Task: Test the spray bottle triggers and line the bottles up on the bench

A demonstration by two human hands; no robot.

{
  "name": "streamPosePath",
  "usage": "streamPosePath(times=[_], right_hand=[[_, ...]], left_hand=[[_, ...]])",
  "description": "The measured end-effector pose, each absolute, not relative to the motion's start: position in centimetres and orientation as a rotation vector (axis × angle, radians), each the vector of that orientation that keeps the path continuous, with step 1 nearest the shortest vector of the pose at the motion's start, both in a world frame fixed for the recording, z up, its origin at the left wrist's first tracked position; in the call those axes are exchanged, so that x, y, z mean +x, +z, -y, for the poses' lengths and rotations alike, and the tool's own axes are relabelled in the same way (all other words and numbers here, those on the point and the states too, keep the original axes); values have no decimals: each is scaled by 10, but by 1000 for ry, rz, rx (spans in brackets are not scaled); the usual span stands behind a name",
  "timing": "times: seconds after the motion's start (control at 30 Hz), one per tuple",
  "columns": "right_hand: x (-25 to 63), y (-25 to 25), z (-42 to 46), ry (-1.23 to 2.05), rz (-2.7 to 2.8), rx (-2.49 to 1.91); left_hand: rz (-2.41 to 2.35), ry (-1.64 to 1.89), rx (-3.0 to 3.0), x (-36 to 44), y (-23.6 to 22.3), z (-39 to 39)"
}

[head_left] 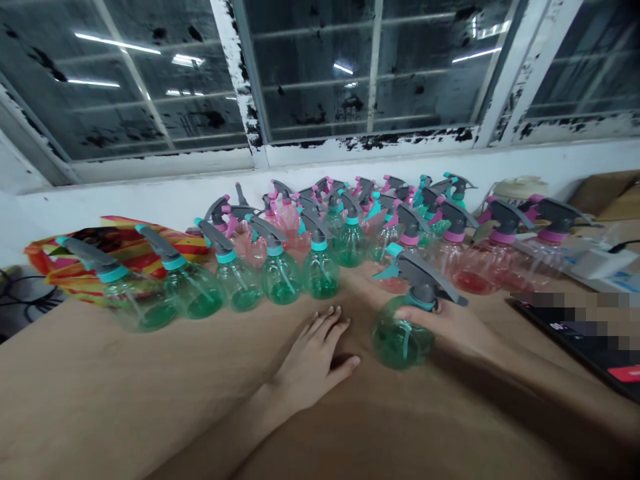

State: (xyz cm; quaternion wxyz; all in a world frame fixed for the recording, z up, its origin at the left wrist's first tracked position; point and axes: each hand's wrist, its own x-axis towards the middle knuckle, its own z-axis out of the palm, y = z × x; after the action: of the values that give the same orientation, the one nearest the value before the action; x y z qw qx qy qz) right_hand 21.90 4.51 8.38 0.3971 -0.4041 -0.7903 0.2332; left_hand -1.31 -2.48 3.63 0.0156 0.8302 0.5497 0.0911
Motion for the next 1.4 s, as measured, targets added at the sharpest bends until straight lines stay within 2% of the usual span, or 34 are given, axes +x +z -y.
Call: streamPosePath(times=[0.1,0.27,0.4,0.53,0.83,1.4], right_hand=[[230,87,-38,590,2060,-954],[245,88,-23,282,2152,-1005],[244,88,-22,198,2252,-1093],[229,87,-44,245,2244,-1255],[193,91,-99,346,2191,-1197],[176,95,-128,296,2193,-1213]], left_hand=[[-1711,307,2570,-12,35,25],[-1675,385,2585,-12,33,26],[-1661,422,2588,-11,33,26],[-1675,436,2584,-11,33,28],[-1697,384,2577,-11,35,29],[-1685,359,2568,-12,33,26]])
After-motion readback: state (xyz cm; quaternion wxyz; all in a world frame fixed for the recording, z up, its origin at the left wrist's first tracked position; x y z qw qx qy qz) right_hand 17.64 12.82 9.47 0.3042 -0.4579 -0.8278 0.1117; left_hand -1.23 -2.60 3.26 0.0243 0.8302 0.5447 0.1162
